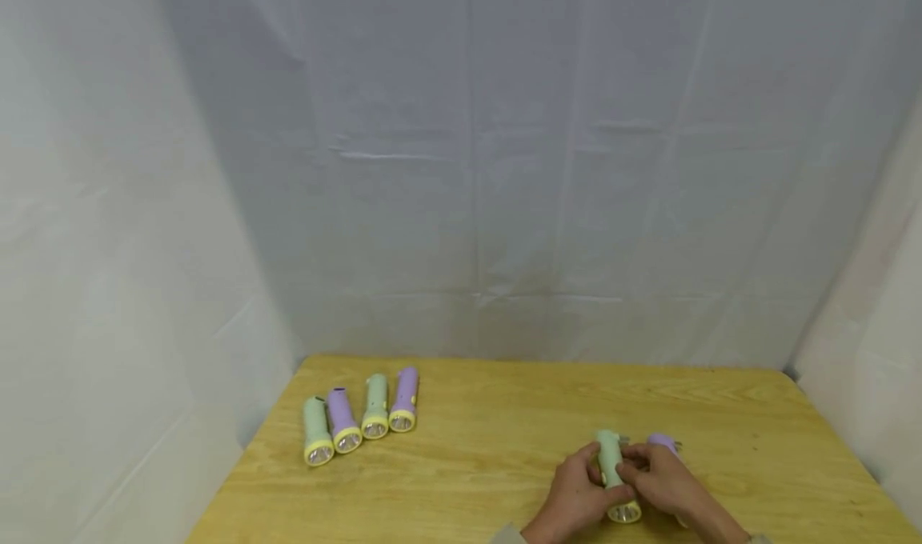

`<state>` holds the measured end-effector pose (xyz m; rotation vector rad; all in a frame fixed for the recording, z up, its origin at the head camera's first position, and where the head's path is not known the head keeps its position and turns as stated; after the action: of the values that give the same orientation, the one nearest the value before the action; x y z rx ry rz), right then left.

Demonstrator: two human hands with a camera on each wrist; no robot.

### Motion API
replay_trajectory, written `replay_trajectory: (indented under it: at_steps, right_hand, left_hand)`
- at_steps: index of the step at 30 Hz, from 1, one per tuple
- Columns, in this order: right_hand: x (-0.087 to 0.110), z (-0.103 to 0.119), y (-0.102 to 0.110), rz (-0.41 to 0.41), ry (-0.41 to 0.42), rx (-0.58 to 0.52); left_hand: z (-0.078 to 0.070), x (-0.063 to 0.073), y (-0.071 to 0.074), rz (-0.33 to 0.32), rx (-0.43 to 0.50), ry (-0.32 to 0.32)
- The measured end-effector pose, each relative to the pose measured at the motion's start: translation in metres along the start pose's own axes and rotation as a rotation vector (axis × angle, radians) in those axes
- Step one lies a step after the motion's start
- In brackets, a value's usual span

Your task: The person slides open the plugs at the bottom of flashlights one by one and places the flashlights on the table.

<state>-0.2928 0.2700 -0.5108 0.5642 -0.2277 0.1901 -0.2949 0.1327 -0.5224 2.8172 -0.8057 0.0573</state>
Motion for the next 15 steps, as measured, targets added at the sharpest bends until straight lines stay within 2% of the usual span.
replay_trajectory:
  at_steps: [9, 15]
  right_hand:
    - [-0.0002, 0.0019, 0.0013, 0.044, 0.046, 0.034]
    - [-0.0024, 0.0024, 0.0030, 0.070, 0.044, 0.027]
  left_hand:
    - [0.0023, -0.0005, -0.0009, 0.014, -0.009, 0.014]
    - [0.0014, -0.0005, 0.0003, 0.024, 0.000, 0.010]
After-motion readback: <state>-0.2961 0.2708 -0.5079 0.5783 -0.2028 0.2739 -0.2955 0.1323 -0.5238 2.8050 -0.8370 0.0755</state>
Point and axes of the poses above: each hand's wrist, its own x-axis away from the middle knuckle, its own y-axis out of the back of the hand, z = x × y, the point moved 7 cm from there along -x, towards the middle knuckle, and after that the axes turned 8 degrees about z, right-handed, at the moved point
